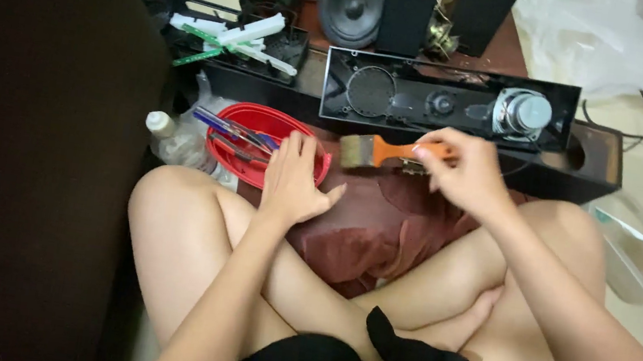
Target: Cleaning the internal components and grill of a disassembled speaker using brushes and a cloth.
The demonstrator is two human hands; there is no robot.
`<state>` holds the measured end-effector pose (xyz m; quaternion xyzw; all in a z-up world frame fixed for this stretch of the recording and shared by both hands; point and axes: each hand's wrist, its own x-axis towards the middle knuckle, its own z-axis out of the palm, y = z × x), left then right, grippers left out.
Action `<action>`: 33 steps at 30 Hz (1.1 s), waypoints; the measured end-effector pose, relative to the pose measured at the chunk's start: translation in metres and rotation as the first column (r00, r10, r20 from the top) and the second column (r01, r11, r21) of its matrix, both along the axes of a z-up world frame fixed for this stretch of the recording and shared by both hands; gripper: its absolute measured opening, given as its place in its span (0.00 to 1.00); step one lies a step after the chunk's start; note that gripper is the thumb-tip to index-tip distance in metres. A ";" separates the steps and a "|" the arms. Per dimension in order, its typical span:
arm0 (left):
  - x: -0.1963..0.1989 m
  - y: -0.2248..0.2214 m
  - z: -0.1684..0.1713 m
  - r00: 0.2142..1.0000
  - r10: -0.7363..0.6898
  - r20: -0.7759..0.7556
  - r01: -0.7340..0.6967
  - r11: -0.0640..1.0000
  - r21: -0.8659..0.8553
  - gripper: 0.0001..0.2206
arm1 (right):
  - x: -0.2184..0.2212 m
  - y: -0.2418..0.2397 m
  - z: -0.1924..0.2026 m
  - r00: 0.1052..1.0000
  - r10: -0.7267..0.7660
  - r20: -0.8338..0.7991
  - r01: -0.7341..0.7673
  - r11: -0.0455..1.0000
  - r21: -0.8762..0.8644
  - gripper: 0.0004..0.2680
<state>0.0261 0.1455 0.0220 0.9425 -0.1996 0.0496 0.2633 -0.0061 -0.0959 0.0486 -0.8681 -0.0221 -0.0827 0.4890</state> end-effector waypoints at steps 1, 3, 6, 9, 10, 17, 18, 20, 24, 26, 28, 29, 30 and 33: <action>-0.007 -0.010 0.007 1.000 -0.007 0.000 0.007 1.000 0.002 0.24 | -0.005 -0.005 0.004 1.000 -0.007 0.000 0.007 1.000 0.002 0.07; -0.019 -0.026 0.022 0.964 -0.039 0.264 0.083 0.984 -0.159 0.29 | -0.013 -0.012 0.011 1.000 -0.015 -0.011 0.017 0.976 0.219 0.07; -0.034 -0.050 0.040 0.929 -0.277 0.247 0.324 0.929 -0.179 0.32 | -0.025 -0.005 0.017 1.000 -0.004 0.001 0.004 0.969 0.248 0.08; -0.034 -0.072 0.035 0.929 -0.345 0.136 0.351 0.936 -0.023 0.32 | -0.030 0.000 0.016 0.999 0.045 -0.022 -0.037 0.961 0.276 0.07; -0.031 -0.076 0.027 0.928 -0.346 0.137 0.353 0.935 -0.026 0.32 | -0.031 0.003 0.021 0.999 0.043 -0.022 -0.035 0.961 0.273 0.07; -0.016 -0.085 0.000 0.964 -0.230 0.134 0.239 0.970 -0.052 0.06 | -0.033 0.008 0.028 0.998 0.018 0.059 -0.036 0.948 0.318 0.06; -0.015 -0.085 0.001 0.963 -0.232 0.137 0.242 0.969 -0.058 0.04 | -0.033 0.009 0.027 0.997 0.012 0.079 -0.037 0.945 0.324 0.06; -0.020 -0.084 0.008 0.956 -0.266 0.121 0.278 0.956 -0.094 0.04 | -0.033 0.015 0.025 0.996 -0.054 0.065 0.037 0.971 0.236 0.07; -0.030 -0.083 0.018 0.938 -0.347 -0.004 0.342 0.927 -0.152 0.04 | -0.034 0.033 0.026 0.968 -0.206 -0.141 0.180 0.968 -0.173 0.12; -0.031 -0.081 0.025 0.926 -0.376 0.041 0.379 0.919 -0.112 0.05 | -0.034 0.032 0.022 0.967 -0.194 -0.166 0.165 0.971 -0.172 0.13; -0.030 -0.082 0.026 0.910 -0.406 0.084 0.412 0.908 -0.072 0.06 | -0.034 0.032 0.020 0.964 -0.183 -0.192 0.151 0.974 -0.172 0.14; -0.029 -0.084 0.024 0.903 -0.407 0.140 0.412 0.911 -0.008 0.07 | -0.034 0.032 0.019 0.972 -0.146 -0.183 0.126 0.985 -0.119 0.13; -0.029 -0.086 0.021 0.893 -0.407 0.192 0.404 0.913 0.055 0.09 | -0.034 0.033 0.019 0.979 -0.107 -0.174 0.097 0.993 -0.066 0.13; -0.033 -0.086 0.031 0.895 -0.377 0.238 0.379 0.925 0.037 0.23 | -0.035 0.024 0.027 1.000 -0.014 -0.012 0.013 1.000 -0.008 0.11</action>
